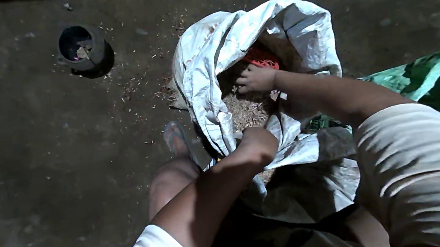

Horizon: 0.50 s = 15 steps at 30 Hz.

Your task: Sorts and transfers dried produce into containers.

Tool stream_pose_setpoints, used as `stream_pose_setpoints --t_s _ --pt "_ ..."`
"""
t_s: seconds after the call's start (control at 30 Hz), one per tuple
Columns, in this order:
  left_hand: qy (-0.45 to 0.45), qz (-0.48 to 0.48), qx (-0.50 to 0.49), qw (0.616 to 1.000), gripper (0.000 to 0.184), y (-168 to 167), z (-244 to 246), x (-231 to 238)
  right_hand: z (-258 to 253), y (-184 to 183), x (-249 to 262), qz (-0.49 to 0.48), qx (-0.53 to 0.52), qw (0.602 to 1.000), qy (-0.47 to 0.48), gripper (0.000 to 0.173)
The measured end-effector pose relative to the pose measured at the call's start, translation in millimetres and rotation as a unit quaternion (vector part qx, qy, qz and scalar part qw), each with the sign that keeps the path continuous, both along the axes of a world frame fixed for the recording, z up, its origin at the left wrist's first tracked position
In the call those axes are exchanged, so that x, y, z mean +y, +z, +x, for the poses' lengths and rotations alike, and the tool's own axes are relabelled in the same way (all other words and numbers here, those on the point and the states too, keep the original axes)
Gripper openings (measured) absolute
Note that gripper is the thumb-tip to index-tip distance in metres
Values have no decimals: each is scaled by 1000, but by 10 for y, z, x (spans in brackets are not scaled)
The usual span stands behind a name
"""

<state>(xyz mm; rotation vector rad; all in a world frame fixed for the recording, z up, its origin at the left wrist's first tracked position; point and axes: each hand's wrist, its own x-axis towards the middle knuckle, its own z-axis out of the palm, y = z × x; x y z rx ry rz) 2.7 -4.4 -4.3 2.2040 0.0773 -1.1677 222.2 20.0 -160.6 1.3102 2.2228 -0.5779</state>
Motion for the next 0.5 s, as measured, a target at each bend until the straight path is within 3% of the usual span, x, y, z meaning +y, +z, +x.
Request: stream_pose_setpoints --t_s 0.1,0.2,0.27,0.33,0.4,0.5 --pt "6 -1 8 1000 21 -20 10 2 278 61 108 5 -25 990 -138 34" --pt "5 -6 15 1000 21 -15 14 13 539 103 162 45 28 923 -382 41" --pt "-1 -5 13 1000 20 -19 22 16 689 30 202 66 37 915 -397 43" --pt "-4 -3 9 1000 20 -17 21 17 504 290 300 -28 -29 930 -365 55" --pt "-3 -3 1 1000 21 -12 9 24 365 405 412 -101 -82 919 -373 47" --pt "-11 -5 -6 1000 21 -31 -6 29 378 496 377 -28 -48 899 -434 41"
